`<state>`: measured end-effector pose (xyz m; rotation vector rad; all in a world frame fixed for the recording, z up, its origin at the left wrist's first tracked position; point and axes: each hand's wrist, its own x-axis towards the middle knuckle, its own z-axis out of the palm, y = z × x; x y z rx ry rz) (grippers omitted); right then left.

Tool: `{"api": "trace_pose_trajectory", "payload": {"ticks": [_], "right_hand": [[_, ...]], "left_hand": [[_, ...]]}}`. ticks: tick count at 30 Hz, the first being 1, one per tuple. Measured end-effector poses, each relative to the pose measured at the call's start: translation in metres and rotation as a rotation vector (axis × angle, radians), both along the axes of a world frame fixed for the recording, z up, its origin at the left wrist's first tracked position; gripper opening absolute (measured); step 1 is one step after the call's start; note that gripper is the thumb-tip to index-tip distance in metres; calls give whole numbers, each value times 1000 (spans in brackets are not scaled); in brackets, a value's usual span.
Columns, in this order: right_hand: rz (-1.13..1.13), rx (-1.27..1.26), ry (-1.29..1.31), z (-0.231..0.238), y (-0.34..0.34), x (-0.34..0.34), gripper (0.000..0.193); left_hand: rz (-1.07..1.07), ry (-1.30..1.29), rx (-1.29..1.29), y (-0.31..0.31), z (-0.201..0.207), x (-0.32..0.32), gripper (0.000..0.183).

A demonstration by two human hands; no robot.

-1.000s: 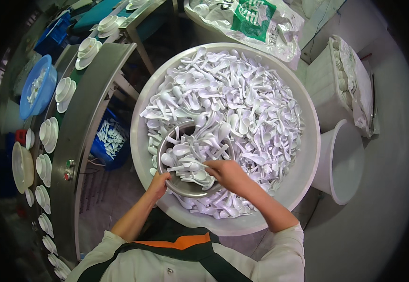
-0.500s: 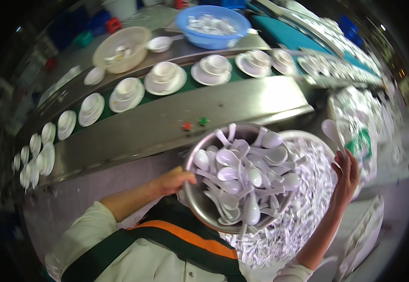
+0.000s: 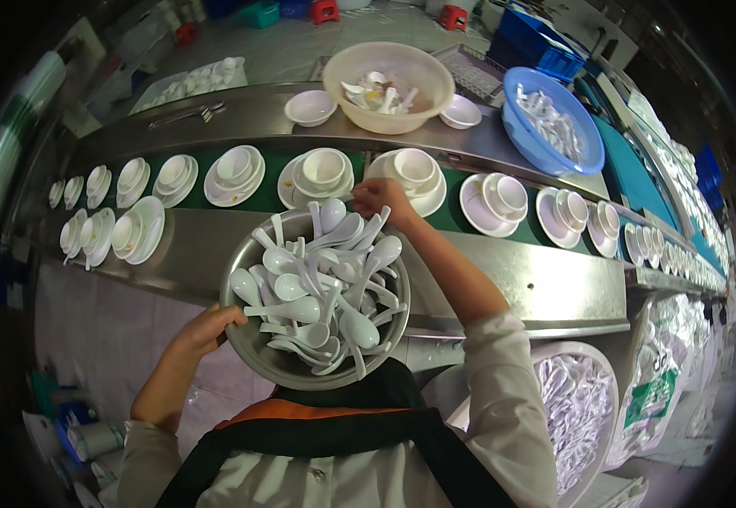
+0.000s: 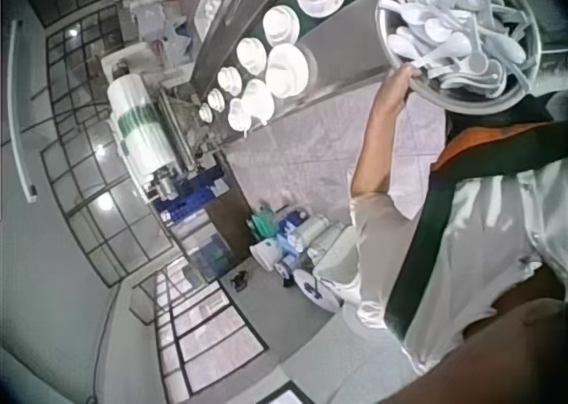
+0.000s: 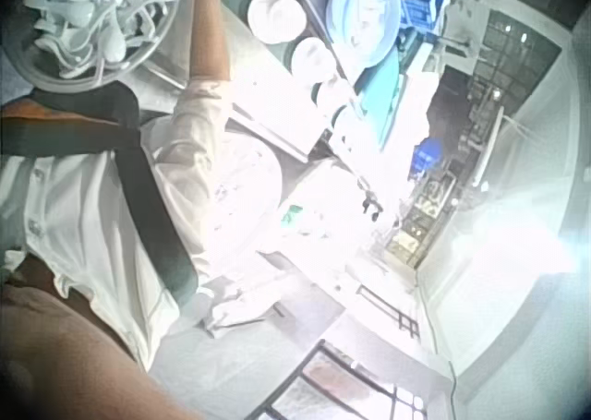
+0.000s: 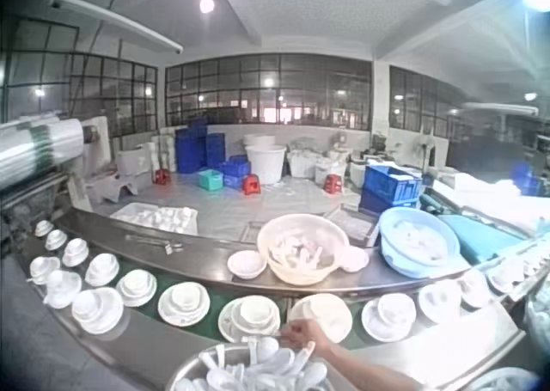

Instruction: The person repeatedly picks white spoons from a large basin and places them into a smaller metal bowl, then transfers them onto a moving conveyor belt. The person refills the small bowl from the large basin as needed and continues the repetitive placement of spoons along the belt.

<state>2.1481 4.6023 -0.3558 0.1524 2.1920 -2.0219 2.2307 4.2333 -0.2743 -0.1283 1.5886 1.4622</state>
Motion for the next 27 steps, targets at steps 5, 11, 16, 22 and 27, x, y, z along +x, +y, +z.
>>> {"api": "trace_pose_trajectory", "payload": {"ticks": [5, 11, 16, 22, 27], "right_hand": [[130, 408, 11, -1, -27, -39, 39], [499, 360, 210, 73, -16, -16, 29], [379, 349, 309, 91, -8, 5, 15], [-132, -16, 298, 60, 63, 54, 9], [-137, 750, 611, -3, 64, 83, 9]], "left_hand": [[-156, 524, -23, -2, 3, -23, 50], [-353, 1494, -360, 59, 26, -40, 29], [-423, 1258, -328, 73, 18, -52, 15], [-432, 1205, -273, 71, 12, -54, 11], [-175, 1150, -286, 56, 40, -73, 5]]}}
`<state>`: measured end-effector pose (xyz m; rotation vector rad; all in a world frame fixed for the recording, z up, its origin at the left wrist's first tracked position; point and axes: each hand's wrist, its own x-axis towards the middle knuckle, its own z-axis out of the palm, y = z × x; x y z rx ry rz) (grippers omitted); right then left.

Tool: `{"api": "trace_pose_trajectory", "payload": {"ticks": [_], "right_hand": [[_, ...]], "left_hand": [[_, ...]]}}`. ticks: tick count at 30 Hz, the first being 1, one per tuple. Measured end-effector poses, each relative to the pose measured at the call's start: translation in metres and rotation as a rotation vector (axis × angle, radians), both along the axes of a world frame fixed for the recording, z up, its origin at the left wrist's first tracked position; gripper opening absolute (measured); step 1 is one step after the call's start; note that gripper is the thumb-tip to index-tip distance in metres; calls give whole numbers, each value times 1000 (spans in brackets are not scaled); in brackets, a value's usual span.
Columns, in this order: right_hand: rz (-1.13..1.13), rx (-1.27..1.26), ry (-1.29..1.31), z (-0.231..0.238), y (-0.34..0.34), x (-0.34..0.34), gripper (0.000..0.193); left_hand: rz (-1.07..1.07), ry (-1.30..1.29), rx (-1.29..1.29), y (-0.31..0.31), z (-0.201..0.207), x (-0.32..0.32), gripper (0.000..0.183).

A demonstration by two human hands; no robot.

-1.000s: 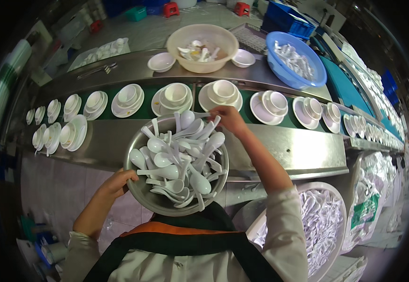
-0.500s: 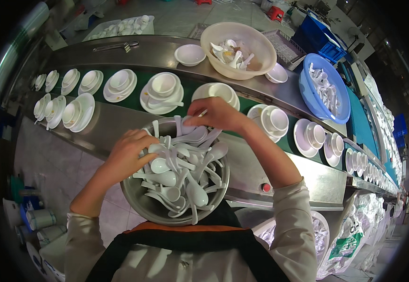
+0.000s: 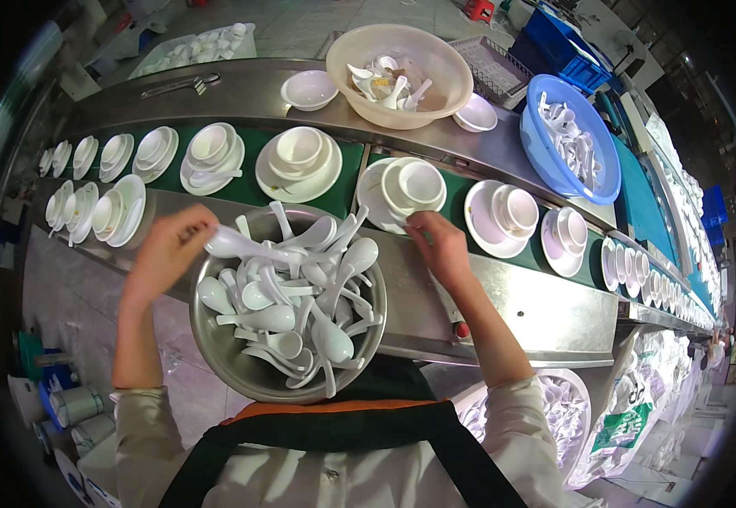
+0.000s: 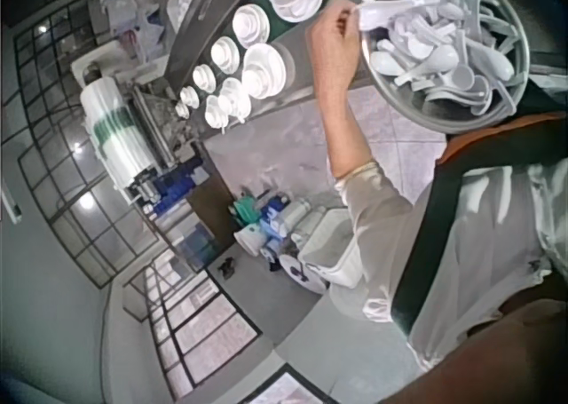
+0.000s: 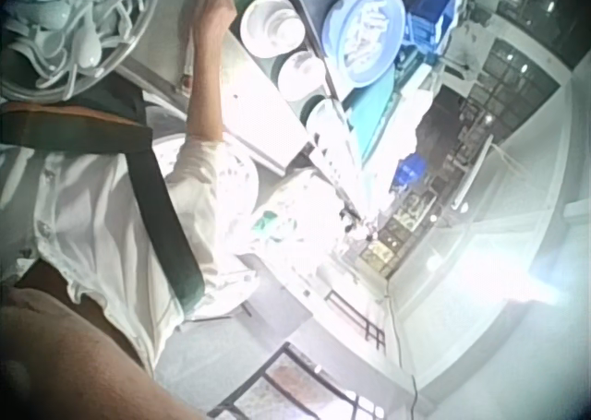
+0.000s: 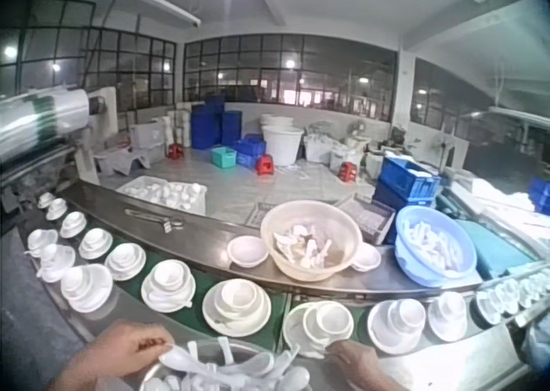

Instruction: The person repeatedly picks white spoons from a large basin and places them into a smaller metal bowl, then transfers them onto a moving conveyor belt. The person refills the small bowl from the large basin as needed and continues the repetitive placement of spoons along the belt.

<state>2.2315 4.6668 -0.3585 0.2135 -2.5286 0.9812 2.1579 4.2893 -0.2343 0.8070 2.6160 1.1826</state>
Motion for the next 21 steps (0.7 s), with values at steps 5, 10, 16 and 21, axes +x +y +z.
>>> {"api": "trace_pose_trajectory", "payload": {"ticks": [5, 10, 16, 21], "right_hand": [[39, 287, 131, 4, -25, -25, 15], [209, -403, -353, 61, -48, -33, 29], [172, -489, -356, 87, -47, -20, 17], [-244, -699, -85, 65, 5, 14, 9]], "left_hand": [[144, -179, 131, -29, -22, -80, 5], [140, -303, -31, -43, -118, -155, 6], [338, 243, -232, -53, -166, -176, 19], [485, 337, -371, -11, -104, -126, 35]]}}
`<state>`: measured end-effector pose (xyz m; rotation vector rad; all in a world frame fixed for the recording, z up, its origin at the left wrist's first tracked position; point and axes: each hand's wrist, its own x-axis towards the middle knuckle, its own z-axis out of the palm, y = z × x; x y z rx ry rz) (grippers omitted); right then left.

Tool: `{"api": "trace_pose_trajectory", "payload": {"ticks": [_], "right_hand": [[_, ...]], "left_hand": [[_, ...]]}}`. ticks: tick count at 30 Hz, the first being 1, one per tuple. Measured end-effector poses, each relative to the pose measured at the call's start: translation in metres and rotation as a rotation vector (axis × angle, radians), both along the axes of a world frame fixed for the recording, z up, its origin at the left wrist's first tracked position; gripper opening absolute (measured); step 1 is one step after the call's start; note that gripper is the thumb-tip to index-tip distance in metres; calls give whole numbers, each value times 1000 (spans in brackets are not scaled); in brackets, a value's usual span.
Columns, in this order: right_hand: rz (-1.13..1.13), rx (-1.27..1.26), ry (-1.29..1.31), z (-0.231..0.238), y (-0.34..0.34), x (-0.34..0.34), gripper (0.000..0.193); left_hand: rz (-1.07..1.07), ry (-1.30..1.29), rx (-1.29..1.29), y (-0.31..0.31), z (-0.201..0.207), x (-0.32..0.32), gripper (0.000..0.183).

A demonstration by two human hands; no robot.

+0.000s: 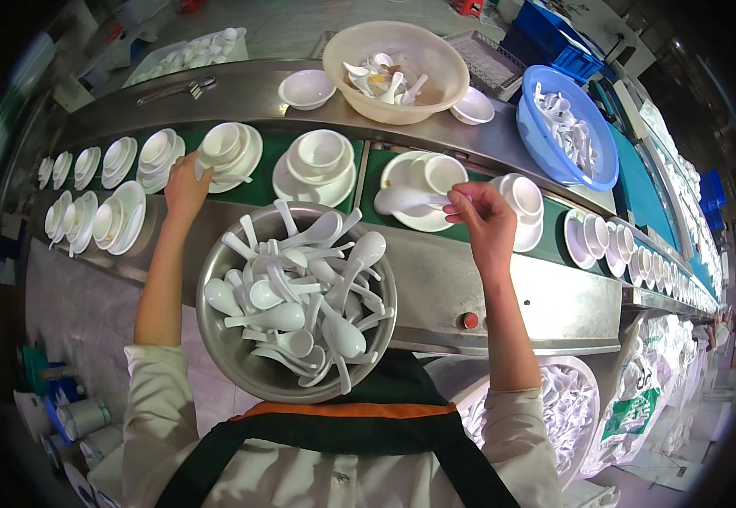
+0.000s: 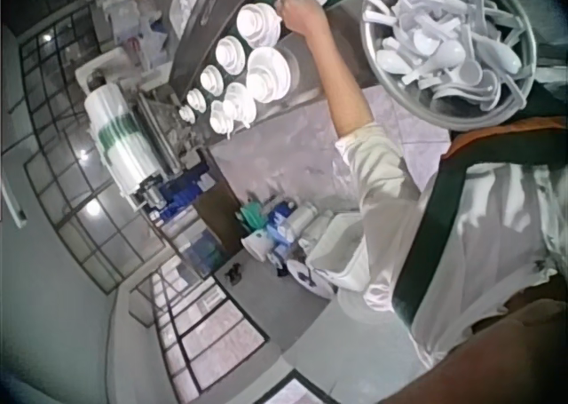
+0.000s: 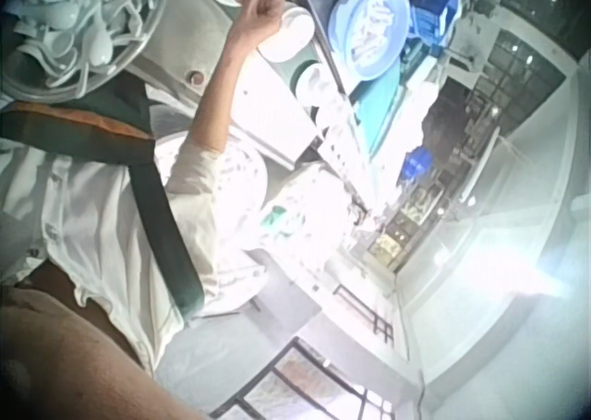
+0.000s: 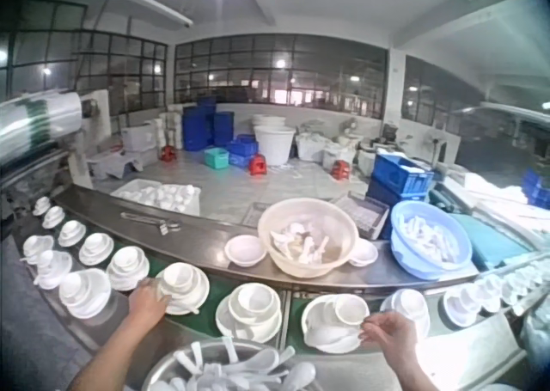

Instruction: The person repeatedly picks white spoons from a large basin and places them into a smaller metal bowl, then transfers them onto a moving conveyor belt. The person refills the small bowl from the large basin as needed and continues the repetitive placement of spoons along the belt.

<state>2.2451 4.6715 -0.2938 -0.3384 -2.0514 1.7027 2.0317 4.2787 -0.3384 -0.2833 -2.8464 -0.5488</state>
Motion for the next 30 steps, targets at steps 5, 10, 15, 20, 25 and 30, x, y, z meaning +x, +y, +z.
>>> {"api": "trace_pose_trajectory", "payload": {"ticks": [5, 10, 15, 20, 25, 30], "right_hand": [[-64, 500, 1, -65, -8, -7, 10], [-18, 935, -21, -86, -45, -42, 9], [359, 170, -219, -45, -70, -54, 27], [594, 600, -221, 22, -89, -24, 27], [332, 962, -49, 38, -105, -5, 16], [-65, 934, -8, 57, -100, 24, 11]], "left_hand": [[-670, -755, 610, 42, 50, 54, 37], [-865, -975, 649, 60, 53, 65, 34], [-893, -992, 691, 62, 44, 67, 32], [-925, -868, 690, 63, 36, 69, 25], [-1034, -296, 674, 63, 50, 73, 17], [-701, -249, 1087, 65, 70, 58, 12]]}}
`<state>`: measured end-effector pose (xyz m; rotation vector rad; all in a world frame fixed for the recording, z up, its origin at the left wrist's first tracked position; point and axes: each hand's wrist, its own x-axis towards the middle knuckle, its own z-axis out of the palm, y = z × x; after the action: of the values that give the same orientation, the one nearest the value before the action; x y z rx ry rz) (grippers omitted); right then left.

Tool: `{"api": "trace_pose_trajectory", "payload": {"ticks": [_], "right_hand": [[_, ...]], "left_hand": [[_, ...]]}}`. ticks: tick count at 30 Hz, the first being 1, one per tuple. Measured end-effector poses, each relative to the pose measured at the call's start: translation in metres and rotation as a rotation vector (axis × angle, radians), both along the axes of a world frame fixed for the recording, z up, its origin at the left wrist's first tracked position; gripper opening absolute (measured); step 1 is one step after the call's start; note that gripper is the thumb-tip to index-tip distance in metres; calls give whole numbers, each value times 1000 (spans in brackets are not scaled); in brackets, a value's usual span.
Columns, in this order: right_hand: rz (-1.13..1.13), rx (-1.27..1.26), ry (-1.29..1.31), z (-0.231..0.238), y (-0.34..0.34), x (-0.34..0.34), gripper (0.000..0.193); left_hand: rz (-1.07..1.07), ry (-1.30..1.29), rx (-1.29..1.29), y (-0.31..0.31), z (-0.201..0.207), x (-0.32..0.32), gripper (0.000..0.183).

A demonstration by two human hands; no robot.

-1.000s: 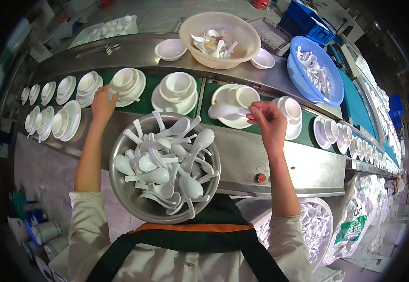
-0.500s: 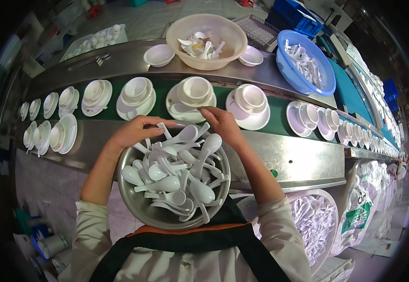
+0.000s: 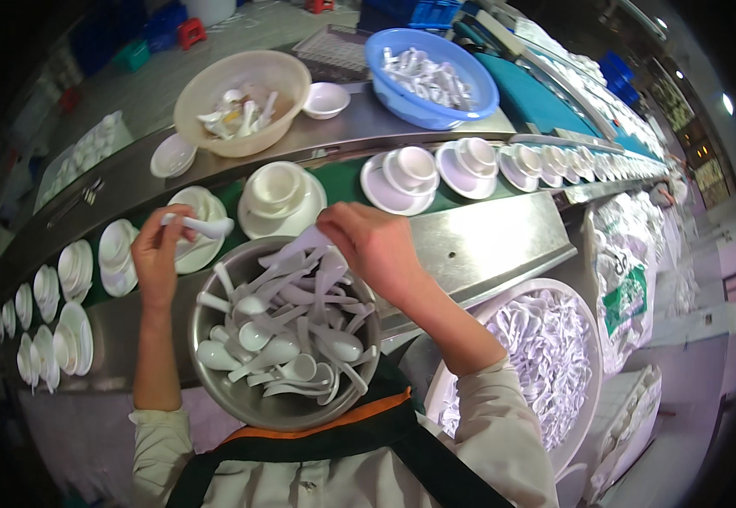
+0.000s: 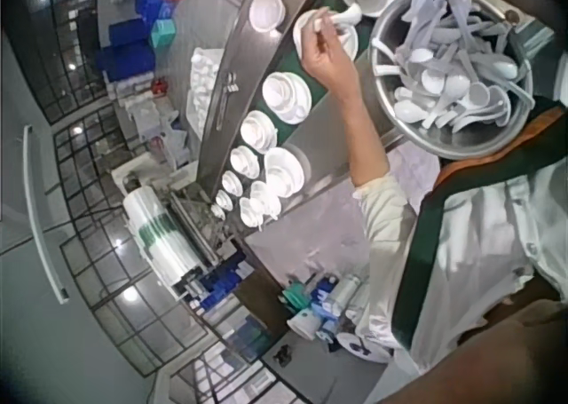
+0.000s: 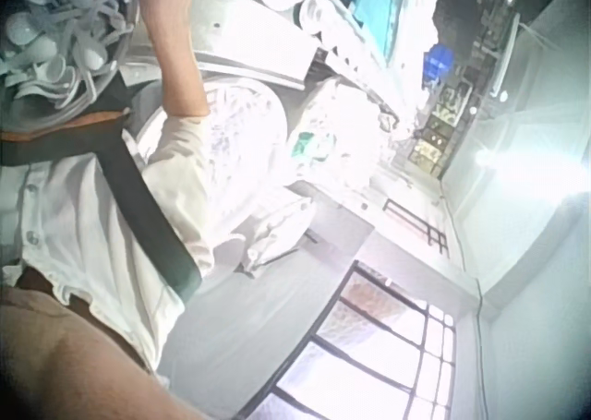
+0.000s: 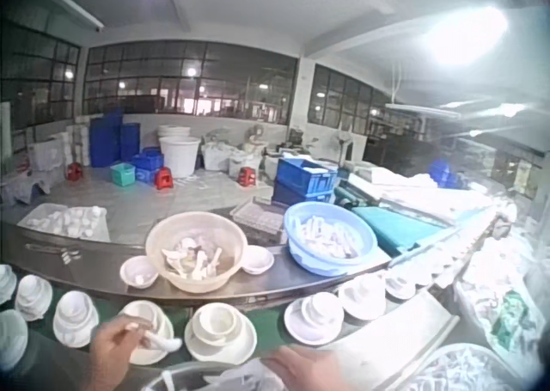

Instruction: The person repeatedly picks white spoons from a large basin and places them into a smaller metal bowl, then transfers them onto a moving conveyor belt. The person refills the small bowl from the large basin as needed and continues the repetitive placement of spoons along the belt.

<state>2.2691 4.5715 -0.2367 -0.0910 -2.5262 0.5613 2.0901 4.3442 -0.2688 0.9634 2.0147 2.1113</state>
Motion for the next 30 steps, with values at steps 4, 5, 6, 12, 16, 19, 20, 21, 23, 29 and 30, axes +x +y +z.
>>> {"api": "trace_pose_trajectory", "payload": {"ticks": [4, 5, 6, 12, 16, 19, 20, 21, 23, 29, 30], "right_hand": [[-348, -135, 80, -38, 68, 18, 8], [-422, -179, -40, -65, 93, 23, 8], [-505, -225, -156, -92, 115, 22, 9], [-482, -498, -151, -122, 105, -23, 9], [-403, -583, -248, -124, 95, -31, 18], [-373, -263, -388, -99, 72, -27, 34], [-281, -370, -356, -86, 63, -21, 35], [-197, -481, -324, -75, 57, -9, 36], [-69, -632, -289, -71, 54, 14, 42], [-185, -410, -296, -97, 19, 74, 31], [-191, -319, -269, -113, 14, 85, 27]], "left_hand": [[27, 608, -430, 1, -11, -18, 16], [26, 793, -504, 0, -40, -29, 21], [-59, 767, -576, -5, -60, -37, 25], [-136, 1030, -619, -2, -116, -62, 27], [-91, 1025, -639, 12, -138, -69, 37], [-106, 982, -664, -2, -126, -69, 36], [-84, 764, -659, -9, -116, -64, 34], [-71, 547, -649, -14, -100, -56, 33], [-15, 224, -608, -19, -78, -55, 22], [-428, -148, -533, -4, -35, -10, 42], [-507, -114, -609, 0, -30, 0, 46]]}}
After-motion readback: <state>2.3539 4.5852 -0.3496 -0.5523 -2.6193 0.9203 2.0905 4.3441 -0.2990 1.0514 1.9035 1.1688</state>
